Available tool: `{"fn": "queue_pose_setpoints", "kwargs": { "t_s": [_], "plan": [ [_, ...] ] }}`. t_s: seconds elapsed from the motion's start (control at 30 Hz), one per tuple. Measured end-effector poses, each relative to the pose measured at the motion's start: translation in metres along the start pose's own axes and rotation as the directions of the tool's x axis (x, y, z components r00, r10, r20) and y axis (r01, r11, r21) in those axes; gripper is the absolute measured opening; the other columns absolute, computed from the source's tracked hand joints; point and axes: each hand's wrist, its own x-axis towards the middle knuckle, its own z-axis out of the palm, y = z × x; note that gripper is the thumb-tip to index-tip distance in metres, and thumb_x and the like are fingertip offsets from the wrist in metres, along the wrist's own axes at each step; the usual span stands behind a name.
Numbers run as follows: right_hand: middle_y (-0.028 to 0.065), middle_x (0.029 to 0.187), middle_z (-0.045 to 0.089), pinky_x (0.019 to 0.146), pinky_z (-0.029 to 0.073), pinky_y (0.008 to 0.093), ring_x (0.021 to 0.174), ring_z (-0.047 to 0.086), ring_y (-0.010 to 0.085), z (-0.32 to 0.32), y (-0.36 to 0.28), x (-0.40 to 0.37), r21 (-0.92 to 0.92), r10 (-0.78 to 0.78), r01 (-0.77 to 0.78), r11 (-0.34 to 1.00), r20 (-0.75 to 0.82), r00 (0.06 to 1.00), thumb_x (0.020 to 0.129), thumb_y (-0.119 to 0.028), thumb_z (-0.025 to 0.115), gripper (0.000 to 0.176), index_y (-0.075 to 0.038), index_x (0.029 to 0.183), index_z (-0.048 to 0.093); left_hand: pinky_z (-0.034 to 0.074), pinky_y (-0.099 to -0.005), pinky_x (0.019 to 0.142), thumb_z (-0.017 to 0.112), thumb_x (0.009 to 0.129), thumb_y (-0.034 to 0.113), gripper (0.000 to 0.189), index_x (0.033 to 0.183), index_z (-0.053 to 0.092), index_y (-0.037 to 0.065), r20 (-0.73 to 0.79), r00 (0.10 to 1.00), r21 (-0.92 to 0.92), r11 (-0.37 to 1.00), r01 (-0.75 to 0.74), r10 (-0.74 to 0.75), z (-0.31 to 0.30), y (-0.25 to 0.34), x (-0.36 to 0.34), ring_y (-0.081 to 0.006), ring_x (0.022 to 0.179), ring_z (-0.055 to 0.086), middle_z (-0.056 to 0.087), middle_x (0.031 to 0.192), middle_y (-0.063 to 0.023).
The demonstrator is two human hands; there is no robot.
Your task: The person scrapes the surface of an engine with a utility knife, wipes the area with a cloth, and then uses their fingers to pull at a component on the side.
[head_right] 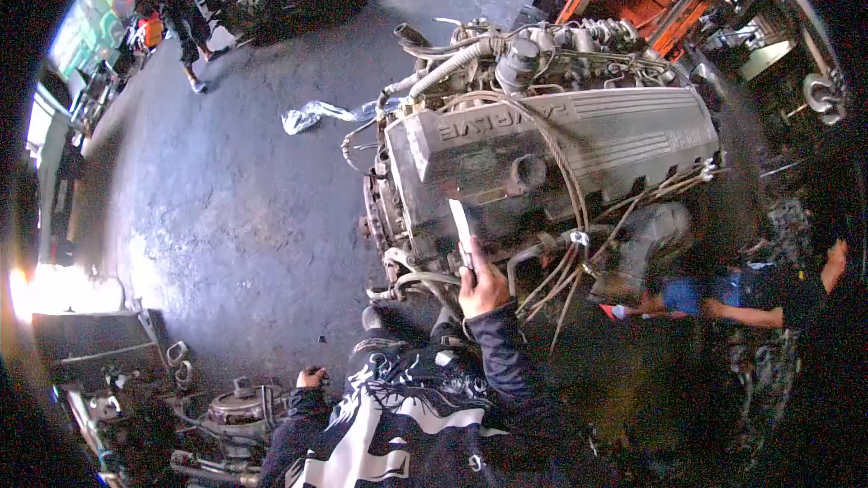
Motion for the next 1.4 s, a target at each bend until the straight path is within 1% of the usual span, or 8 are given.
{"fn": "queue_pose_setpoints", "kwargs": {
  "t_s": [0.27, 0.43, 0.6, 0.63, 0.83, 1.0, 1.1, 1.4],
  "plan": [
    [0.0158, 0.102, 0.061, 0.074, 0.048, 0.0381, 0.084, 0.062, 0.0322, -0.017, -0.010, -0.006, 0.022, 0.060, -0.060, 0.998, -0.020, 0.998, 0.079, -0.004, 0.054, 0.056, -0.014, 0.133, 0.040, 0.045, -0.0289, 0.045, 0.059, 0.079, 0.005, 0.013, 0.076, 0.060, -0.007, 0.040, 0.987, -0.186, 0.972, -0.147, 0.156, -0.001, -0.037, 0.017, -0.0176, 0.052, 0.056, 0.059, 0.064, -0.0107],
    [0.0160, 0.105, 0.061, 0.077, 0.049, 0.0369, 0.088, 0.061, 0.0331, -0.005, 0.000, -0.009, 0.192, 0.003, 0.007, 0.981, -0.051, 0.999, 0.075, 0.002, 0.054, 0.066, -0.018, 0.135, 0.038, 0.049, -0.0341, 0.043, 0.056, 0.083, 0.004, 0.010, 0.086, 0.055, -0.006, 0.092, 0.993, -0.239, 0.967, 0.094, -0.074, -0.011, -0.063, 0.035, -0.0225, 0.051, 0.060, 0.061, 0.070, -0.0136],
    [0.0167, 0.090, 0.063, 0.071, 0.050, 0.0410, 0.075, 0.062, 0.0343, -0.052, -0.031, 0.024, -0.174, 0.075, -0.044, 0.984, 0.177, 0.981, 0.077, -0.007, 0.054, 0.061, -0.023, 0.134, 0.039, 0.046, -0.0283, 0.044, 0.060, 0.083, 0.013, 0.019, 0.095, 0.059, -0.002, 0.127, 0.987, -0.083, 0.991, 0.108, -0.097, -0.013, -0.025, 0.026, -0.0190, 0.058, 0.062, 0.064, 0.074, -0.0103],
    [0.0026, 0.059, 0.049, 0.036, 0.040, 0.0250, 0.038, 0.036, 0.0091, -0.069, -0.040, 0.038, -0.352, -0.135, 0.176, 0.919, 0.138, 0.981, 0.085, -0.014, 0.054, 0.058, -0.026, 0.137, 0.031, 0.043, -0.0257, 0.043, 0.061, 0.083, 0.014, 0.020, 0.096, 0.060, -0.001, 0.175, 0.978, -0.065, 0.990, 0.126, -0.113, -0.014, -0.014, 0.026, -0.0176, 0.057, 0.062, 0.064, 0.074, -0.0089],
    [0.0150, 0.084, 0.058, 0.057, 0.046, 0.0384, 0.070, 0.058, 0.0238, -0.229, -0.235, 0.087, -0.703, 0.392, 0.320, 0.635, 0.651, 0.650, 0.079, -0.015, 0.050, 0.048, -0.021, 0.127, 0.050, 0.043, -0.0254, 0.045, 0.060, 0.083, 0.016, 0.025, 0.096, 0.060, -0.005, 0.107, 0.994, -0.142, 0.990, -0.022, 0.037, -0.013, -0.003, 0.052, -0.0163, 0.056, 0.060, 0.063, 0.071, -0.0105],
    [0.0139, 0.081, 0.057, 0.054, 0.043, 0.0365, 0.066, 0.054, 0.0225, -0.229, -0.285, 0.052, -0.830, 0.191, 0.489, 0.267, 0.543, 0.817, 0.079, -0.016, 0.052, 0.037, -0.018, 0.116, 0.052, 0.045, -0.0277, 0.050, 0.059, 0.082, 0.024, 0.024, 0.093, 0.064, 0.003, 0.214, 0.977, -0.237, 0.971, 0.041, 0.011, -0.010, -0.030, 0.067, -0.0147, 0.061, 0.061, 0.066, 0.079, -0.0060],
    [0.0132, 0.079, 0.056, 0.052, 0.042, 0.0353, 0.064, 0.052, 0.0217, -0.227, -0.299, 0.040, -0.843, 0.079, 0.518, 0.144, 0.531, 0.843, 0.079, -0.017, 0.053, 0.030, -0.017, 0.110, 0.053, 0.048, -0.0283, 0.053, 0.061, 0.082, 0.024, 0.027, 0.092, 0.064, 0.000, 0.113, 0.993, 0.092, 0.995, -0.048, 0.038, -0.011, 0.000, 0.057, -0.0151, 0.061, 0.061, 0.066, 0.079, -0.0069],
    [0.0111, 0.073, 0.053, 0.047, 0.037, 0.0319, 0.058, 0.046, 0.0195, -0.219, -0.287, 0.027, -0.905, -0.070, 0.426, -0.009, 0.425, 0.902, 0.080, -0.020, 0.056, 0.013, -0.012, 0.090, 0.057, 0.049, -0.0274, 0.055, 0.063, 0.082, 0.024, 0.026, 0.093, 0.065, 0.001, 0.099, 0.995, 0.099, 0.995, 0.008, -0.018, -0.013, 0.003, 0.041, -0.0146, 0.063, 0.060, 0.066, 0.077, -0.0063]
  ]
}}
